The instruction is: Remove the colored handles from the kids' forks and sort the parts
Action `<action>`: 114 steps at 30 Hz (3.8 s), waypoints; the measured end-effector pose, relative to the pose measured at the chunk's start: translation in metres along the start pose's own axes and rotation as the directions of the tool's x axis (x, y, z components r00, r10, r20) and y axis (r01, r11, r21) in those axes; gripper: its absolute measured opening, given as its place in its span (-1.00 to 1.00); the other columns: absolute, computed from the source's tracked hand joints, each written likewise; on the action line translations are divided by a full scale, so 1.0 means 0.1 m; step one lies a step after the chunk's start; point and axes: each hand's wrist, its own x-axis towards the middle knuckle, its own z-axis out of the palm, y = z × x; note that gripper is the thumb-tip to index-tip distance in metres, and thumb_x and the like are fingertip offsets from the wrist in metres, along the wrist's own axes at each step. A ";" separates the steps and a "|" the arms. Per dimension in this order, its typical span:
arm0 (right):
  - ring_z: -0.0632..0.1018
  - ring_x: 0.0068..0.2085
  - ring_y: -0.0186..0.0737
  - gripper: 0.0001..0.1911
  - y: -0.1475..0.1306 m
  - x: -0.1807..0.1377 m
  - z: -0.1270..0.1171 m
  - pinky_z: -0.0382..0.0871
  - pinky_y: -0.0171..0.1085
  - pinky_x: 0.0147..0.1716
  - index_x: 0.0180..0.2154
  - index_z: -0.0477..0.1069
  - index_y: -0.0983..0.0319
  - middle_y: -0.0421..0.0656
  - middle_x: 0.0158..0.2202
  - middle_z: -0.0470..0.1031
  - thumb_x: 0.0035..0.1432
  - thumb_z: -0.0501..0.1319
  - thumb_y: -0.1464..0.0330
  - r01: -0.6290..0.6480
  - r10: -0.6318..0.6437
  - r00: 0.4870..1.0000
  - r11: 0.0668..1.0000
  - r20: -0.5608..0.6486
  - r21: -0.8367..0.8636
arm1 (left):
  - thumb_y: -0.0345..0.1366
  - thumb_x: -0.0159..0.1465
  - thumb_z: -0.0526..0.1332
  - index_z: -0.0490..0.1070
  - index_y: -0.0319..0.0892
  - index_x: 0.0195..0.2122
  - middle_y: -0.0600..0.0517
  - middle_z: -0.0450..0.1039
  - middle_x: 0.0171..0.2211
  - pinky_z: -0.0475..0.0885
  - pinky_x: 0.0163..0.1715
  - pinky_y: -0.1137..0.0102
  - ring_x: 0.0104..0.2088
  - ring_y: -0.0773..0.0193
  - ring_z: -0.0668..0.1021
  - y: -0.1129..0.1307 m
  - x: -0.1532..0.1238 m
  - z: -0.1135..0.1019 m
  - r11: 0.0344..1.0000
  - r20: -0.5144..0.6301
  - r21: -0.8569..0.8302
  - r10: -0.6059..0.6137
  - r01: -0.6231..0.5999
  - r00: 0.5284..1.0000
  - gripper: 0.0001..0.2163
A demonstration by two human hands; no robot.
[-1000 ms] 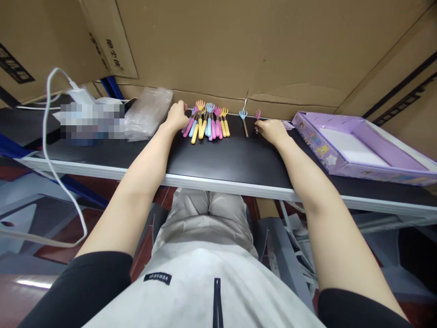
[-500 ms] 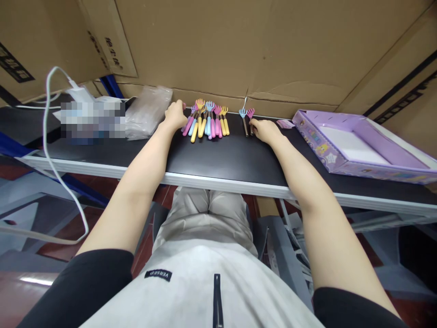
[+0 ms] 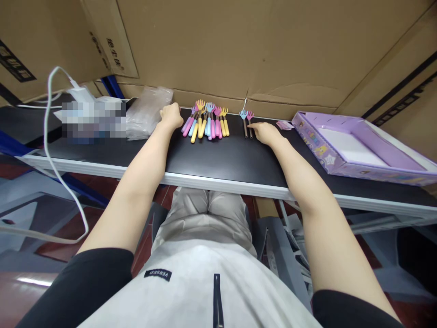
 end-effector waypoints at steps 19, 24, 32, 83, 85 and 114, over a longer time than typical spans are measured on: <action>0.59 0.28 0.11 -0.45 0.02 0.00 0.01 0.48 0.01 0.26 0.35 0.50 0.28 0.08 0.31 0.53 0.47 0.01 0.45 -0.023 0.024 1.000 0.999 -0.018 0.027 | -0.25 0.25 0.19 0.46 -0.43 0.32 -0.46 0.32 0.39 0.29 0.44 0.09 0.40 -0.29 0.40 -0.15 0.04 0.19 1.000 0.001 0.010 0.021 -0.021 1.000 -0.38; 0.57 0.31 0.08 -0.45 0.00 -0.01 0.00 0.44 -0.05 0.29 0.36 0.48 0.30 0.06 0.32 0.52 0.48 -0.01 0.45 -0.034 0.033 0.999 0.999 0.006 0.031 | -0.18 0.18 0.22 0.42 -0.37 0.37 -0.41 0.29 0.41 0.23 0.46 0.02 0.44 -0.29 0.30 -0.16 0.04 0.24 1.000 -0.025 0.012 0.016 -0.016 1.000 -0.29; 0.55 0.33 0.11 -0.45 -0.02 -0.02 -0.02 0.42 0.00 0.32 0.37 0.48 0.31 0.09 0.33 0.51 0.48 0.00 0.46 -0.048 0.047 0.999 0.997 0.016 0.058 | -0.39 0.26 0.11 0.45 -0.49 0.32 -0.42 0.37 0.38 0.28 0.40 0.14 0.40 -0.21 0.39 -0.02 -0.05 0.11 0.989 0.011 0.139 0.042 -0.043 0.999 -0.40; 0.53 0.33 0.16 -0.43 -0.04 -0.07 -0.03 0.45 0.02 0.28 0.33 0.49 0.33 0.05 0.42 0.40 0.44 -0.03 0.45 -0.028 0.030 0.999 0.999 -0.040 0.036 | -0.20 0.42 0.14 0.30 -0.11 0.36 -0.29 0.49 0.24 0.32 0.35 -0.08 0.34 -0.32 0.47 0.19 -0.16 0.05 0.984 -0.119 -0.070 0.152 -0.161 0.981 -0.52; 0.53 0.34 0.17 -0.42 -0.02 -0.06 -0.01 0.45 0.06 0.28 0.33 0.49 0.34 0.07 0.42 0.40 0.42 -0.03 0.46 -0.019 0.022 0.998 0.999 -0.067 0.045 | -0.16 0.47 0.12 0.32 -0.03 0.33 -0.24 0.50 0.21 0.35 0.32 -0.06 0.31 -0.26 0.49 0.16 -0.09 0.11 0.964 -0.202 -0.106 0.219 -0.244 0.955 -0.58; 0.52 -0.11 -0.03 -0.52 -0.30 0.08 -0.32 0.33 0.04 0.06 -0.12 0.51 0.25 0.02 -0.22 0.53 0.59 -0.13 0.22 0.431 -0.462 0.813 0.887 -0.354 -0.167 | -0.28 0.43 0.13 0.61 -0.19 -0.10 -0.17 0.68 -0.22 0.45 0.00 0.15 -0.07 -0.09 0.69 0.70 -0.44 0.02 0.630 -0.085 0.123 0.777 -0.767 0.624 -0.75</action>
